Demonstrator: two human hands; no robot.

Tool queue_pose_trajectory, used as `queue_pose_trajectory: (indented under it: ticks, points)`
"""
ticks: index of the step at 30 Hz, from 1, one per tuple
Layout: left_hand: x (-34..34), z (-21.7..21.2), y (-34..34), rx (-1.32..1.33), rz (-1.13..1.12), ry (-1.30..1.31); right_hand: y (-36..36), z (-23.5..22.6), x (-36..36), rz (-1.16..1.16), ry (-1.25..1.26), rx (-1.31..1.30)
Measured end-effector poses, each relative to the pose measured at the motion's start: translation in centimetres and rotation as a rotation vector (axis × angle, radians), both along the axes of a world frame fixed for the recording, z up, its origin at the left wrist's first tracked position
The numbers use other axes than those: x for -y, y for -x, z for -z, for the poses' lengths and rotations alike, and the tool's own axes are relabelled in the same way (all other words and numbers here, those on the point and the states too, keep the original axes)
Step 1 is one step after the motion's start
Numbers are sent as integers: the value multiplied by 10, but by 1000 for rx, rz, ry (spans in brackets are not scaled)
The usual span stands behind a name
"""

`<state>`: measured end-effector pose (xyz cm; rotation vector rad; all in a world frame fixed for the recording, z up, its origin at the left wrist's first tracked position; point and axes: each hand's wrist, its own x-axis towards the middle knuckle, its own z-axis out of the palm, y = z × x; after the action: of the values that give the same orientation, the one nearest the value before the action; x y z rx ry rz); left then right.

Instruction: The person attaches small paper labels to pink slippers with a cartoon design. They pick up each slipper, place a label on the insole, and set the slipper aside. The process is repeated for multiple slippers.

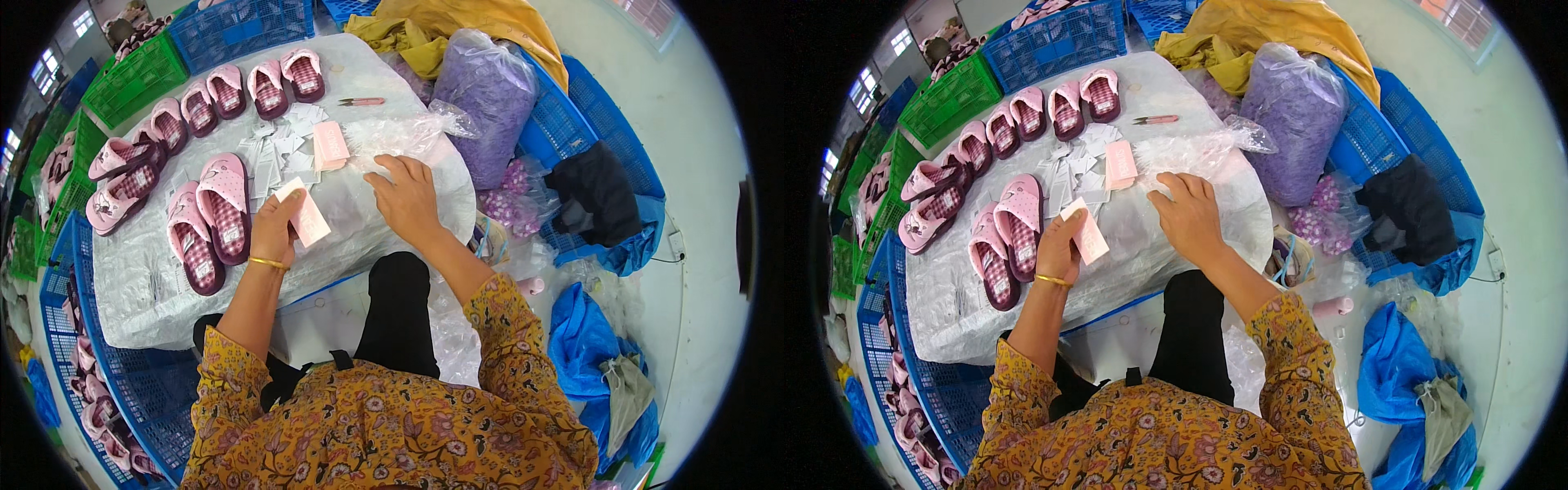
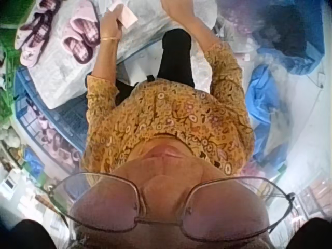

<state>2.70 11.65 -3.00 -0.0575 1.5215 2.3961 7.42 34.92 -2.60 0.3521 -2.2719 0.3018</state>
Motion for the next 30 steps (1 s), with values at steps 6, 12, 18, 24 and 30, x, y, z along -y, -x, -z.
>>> queue_pose_trajectory:
  ticks: [6, 12, 18, 24, 30]
  points:
    - [-16, -7, 24, -31, 26, 67, 26, 11, -8, -148, -131, 125]
    - [-67, -33, 61, -12, 232, -113, -1, 18, 9, -127, -55, 58]
    - [-139, -7, 74, 112, 528, 53, -27, 45, 42, -309, 142, 111]
    - [-149, 6, 70, 155, 497, 141, -66, 37, 65, -419, 281, 258]
    - [-148, -1, 67, 165, 476, 105, -117, 20, 109, -866, 323, 416]
